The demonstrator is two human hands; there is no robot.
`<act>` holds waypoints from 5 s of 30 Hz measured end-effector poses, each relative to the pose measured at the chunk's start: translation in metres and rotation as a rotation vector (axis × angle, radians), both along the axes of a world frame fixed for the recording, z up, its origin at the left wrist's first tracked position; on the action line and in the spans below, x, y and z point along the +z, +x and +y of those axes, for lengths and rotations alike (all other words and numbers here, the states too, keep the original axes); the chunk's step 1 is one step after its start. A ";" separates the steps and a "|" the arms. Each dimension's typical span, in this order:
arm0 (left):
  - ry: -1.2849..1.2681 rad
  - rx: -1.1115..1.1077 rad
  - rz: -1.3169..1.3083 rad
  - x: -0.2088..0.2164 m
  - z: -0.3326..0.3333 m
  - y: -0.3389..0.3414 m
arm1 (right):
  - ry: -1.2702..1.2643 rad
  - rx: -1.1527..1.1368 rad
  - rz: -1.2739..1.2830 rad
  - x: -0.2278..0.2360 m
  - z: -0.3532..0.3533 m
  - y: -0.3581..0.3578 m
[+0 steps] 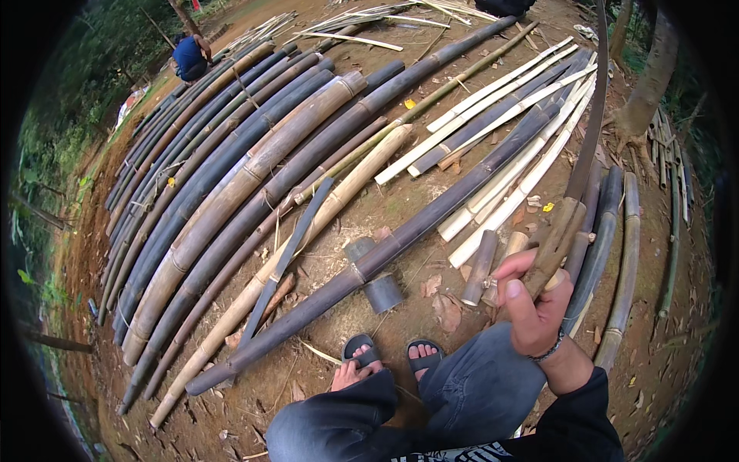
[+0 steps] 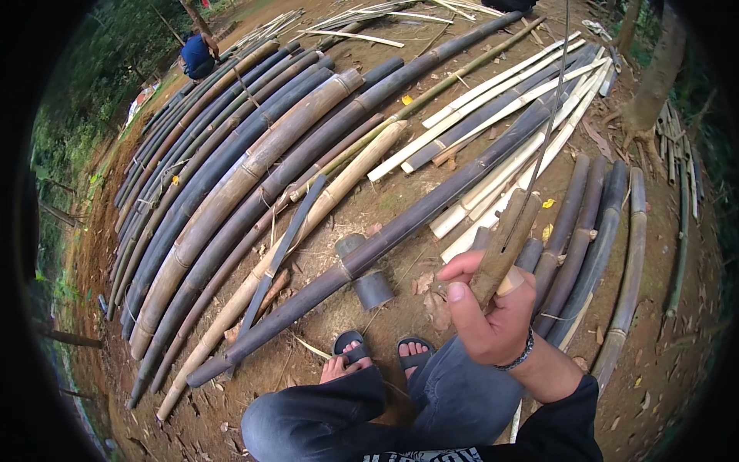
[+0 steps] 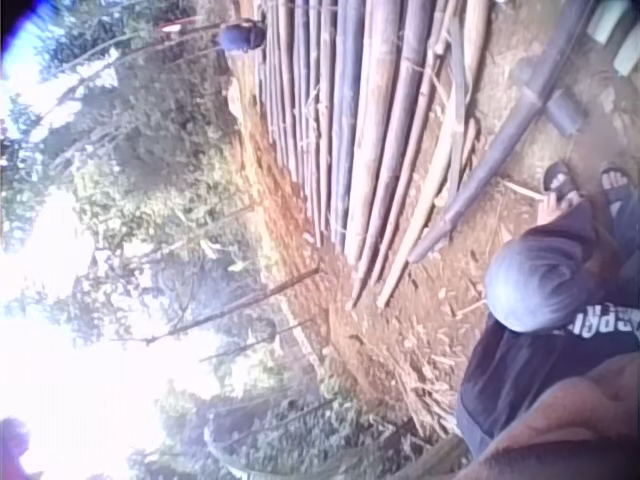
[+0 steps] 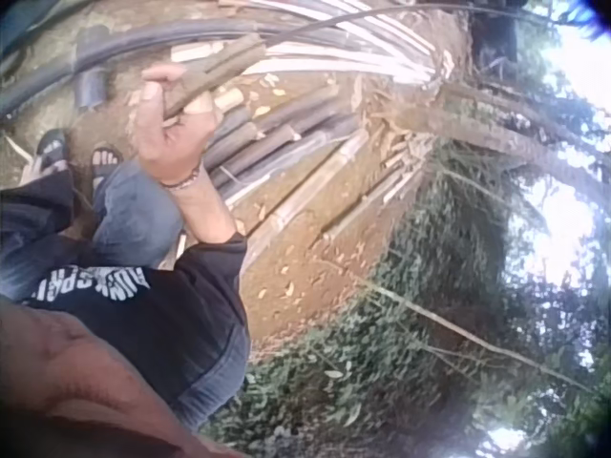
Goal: The person saws a piece of bamboo by hand. They hold the bamboo against a wooden block and use a hand saw to cut through the material, then pick up and inspect another bamboo piece.
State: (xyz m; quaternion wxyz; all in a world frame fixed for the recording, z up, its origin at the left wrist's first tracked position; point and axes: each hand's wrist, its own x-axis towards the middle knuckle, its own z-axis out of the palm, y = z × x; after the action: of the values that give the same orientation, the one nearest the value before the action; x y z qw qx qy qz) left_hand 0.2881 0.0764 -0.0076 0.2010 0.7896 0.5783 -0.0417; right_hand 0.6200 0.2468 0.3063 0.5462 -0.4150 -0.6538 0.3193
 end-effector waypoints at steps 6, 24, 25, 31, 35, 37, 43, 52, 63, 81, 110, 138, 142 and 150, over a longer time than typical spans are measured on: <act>0.041 0.033 -0.068 0.008 -0.001 0.003 | 0.005 -0.005 0.006 -0.004 0.001 -0.001; -0.066 -0.004 0.046 0.006 0.013 0.004 | -0.054 0.041 0.017 -0.005 0.001 0.003; -0.024 -0.025 0.036 0.006 0.013 0.006 | -0.079 0.043 0.032 -0.007 0.000 0.006; 0.128 0.085 0.057 -0.069 -0.005 -0.020 | -0.205 0.168 0.205 0.009 0.010 -0.007; 0.079 -0.001 0.084 -0.055 0.005 -0.011 | -0.303 0.159 0.605 -0.004 0.015 0.017; 0.078 -0.007 0.084 -0.050 0.011 -0.010 | -0.318 0.086 0.795 -0.009 0.024 0.029; 0.058 -0.021 0.063 -0.044 0.028 -0.010 | -0.415 -0.257 1.371 -0.049 0.058 0.052; 0.018 -0.046 0.031 -0.021 0.065 0.025 | -0.417 -0.424 1.622 -0.105 0.076 0.086; -0.009 -0.063 0.005 0.000 0.088 0.038 | -0.198 -0.615 1.555 -0.103 0.068 0.113; -0.115 0.163 -0.248 -0.026 0.043 -0.001 | -0.360 -0.509 1.286 -0.138 0.071 0.132; -0.116 -0.026 -0.113 0.035 0.119 0.029 | -0.300 -0.709 1.008 -0.170 0.020 0.161; -0.604 -0.003 -0.032 0.113 0.167 -0.115 | -0.611 -0.565 1.121 -0.225 -0.309 0.265; -0.153 -0.212 -0.021 0.224 0.186 0.003 | -0.607 -0.595 1.182 -0.231 -0.339 0.249; -0.264 -0.368 0.026 0.218 0.181 0.057 | -0.643 -0.595 1.006 -0.214 -0.295 0.225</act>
State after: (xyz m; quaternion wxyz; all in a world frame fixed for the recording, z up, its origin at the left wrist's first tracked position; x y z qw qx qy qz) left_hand 0.3449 0.2573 0.2108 0.2839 0.8480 0.4168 -0.1630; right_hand 0.8452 -0.0484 0.0922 0.6984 -0.5204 -0.0492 0.4888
